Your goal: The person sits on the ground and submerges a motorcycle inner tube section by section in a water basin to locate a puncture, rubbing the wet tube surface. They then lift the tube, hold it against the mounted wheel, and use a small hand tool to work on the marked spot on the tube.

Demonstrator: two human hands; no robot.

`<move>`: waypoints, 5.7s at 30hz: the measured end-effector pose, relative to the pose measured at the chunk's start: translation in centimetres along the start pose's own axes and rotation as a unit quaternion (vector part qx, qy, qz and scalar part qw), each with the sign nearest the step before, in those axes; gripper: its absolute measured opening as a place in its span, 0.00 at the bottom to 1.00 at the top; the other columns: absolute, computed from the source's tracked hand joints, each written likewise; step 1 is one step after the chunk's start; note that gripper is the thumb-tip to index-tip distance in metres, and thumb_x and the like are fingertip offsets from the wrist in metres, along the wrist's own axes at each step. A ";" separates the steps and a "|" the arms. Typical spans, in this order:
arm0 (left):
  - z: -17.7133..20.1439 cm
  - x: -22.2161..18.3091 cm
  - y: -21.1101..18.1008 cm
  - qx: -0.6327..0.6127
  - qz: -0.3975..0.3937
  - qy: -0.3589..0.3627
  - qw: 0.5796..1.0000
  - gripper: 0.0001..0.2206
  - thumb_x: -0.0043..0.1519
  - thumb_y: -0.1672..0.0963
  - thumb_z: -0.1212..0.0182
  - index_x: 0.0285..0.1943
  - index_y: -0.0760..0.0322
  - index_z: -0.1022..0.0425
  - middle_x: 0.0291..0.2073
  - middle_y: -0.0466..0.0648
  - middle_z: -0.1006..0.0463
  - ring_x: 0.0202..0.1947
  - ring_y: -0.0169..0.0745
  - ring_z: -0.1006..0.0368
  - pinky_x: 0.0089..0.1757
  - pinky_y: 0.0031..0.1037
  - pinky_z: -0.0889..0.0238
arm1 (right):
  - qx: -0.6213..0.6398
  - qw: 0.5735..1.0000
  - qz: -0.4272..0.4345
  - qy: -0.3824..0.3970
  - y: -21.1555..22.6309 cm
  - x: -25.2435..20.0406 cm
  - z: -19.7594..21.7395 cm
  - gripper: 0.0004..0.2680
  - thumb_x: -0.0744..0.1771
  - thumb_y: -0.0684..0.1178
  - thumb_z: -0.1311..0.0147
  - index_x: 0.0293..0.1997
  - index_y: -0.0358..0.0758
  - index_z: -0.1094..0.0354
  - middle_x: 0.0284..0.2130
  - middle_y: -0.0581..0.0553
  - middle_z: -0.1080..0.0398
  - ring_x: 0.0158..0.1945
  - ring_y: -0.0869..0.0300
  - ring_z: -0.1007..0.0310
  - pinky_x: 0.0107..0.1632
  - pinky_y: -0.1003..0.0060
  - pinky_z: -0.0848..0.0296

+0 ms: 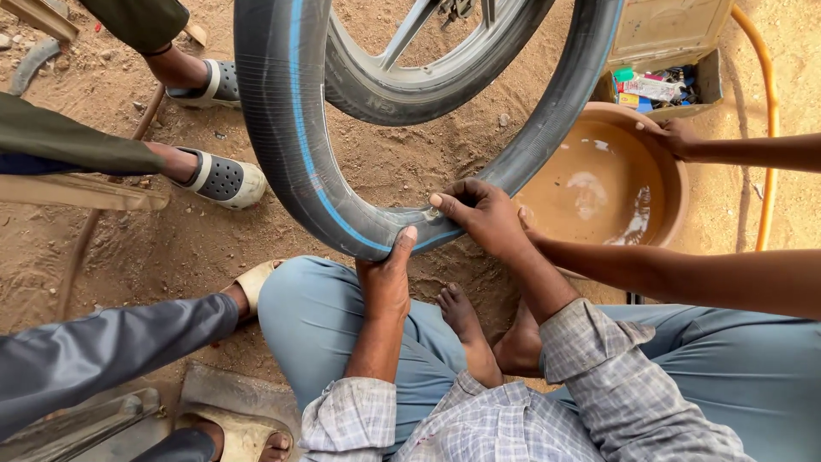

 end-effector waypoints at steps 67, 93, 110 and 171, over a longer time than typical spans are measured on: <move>-1.0 0.6 0.8 -0.114 0.118 0.145 0.976 0.24 0.55 0.62 0.31 0.61 0.69 0.32 0.51 0.54 0.23 0.54 0.48 0.24 0.55 0.42 0.27 | -0.078 0.997 -0.001 -0.001 3.5 -1.1 2.6 0.11 0.65 0.52 0.37 0.46 0.36 0.25 0.33 0.47 0.21 0.36 0.66 0.23 0.40 0.68 0.25; -1.1 0.8 1.3 -0.126 0.106 0.132 0.977 0.22 0.54 0.62 0.30 0.58 0.67 0.29 0.49 0.50 0.22 0.50 0.47 0.23 0.53 0.42 0.27 | 0.106 0.990 0.083 0.030 2.5 -1.6 3.8 0.11 0.68 0.47 0.43 0.54 0.35 0.31 0.42 0.51 0.27 0.46 0.69 0.28 0.50 0.70 0.27; -0.7 0.7 1.5 -0.101 0.111 0.139 0.979 0.23 0.53 0.60 0.28 0.58 0.65 0.28 0.48 0.48 0.21 0.50 0.41 0.24 0.50 0.36 0.29 | -0.051 0.997 0.049 0.044 3.8 -2.4 2.5 0.05 0.67 0.44 0.39 0.42 0.34 0.26 0.33 0.49 0.24 0.39 0.66 0.25 0.44 0.69 0.25; -13.3 10.4 22.3 0.147 0.313 0.278 0.896 0.32 0.70 0.55 0.44 0.80 0.70 0.55 0.63 0.61 0.30 0.63 0.49 0.29 0.61 0.39 0.35 | -0.146 0.907 -0.366 -0.150 -23.1 -0.2 37.6 0.26 0.64 0.34 0.52 0.73 0.46 0.43 0.49 0.31 0.26 0.42 0.40 0.21 0.36 0.43 0.20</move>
Point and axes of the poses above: each hand's wrist, its own x-axis towards the middle knuckle, its own z-axis out of the back of the hand, y = z × x, the point moved 6 cm from there along x, towards the middle knuckle
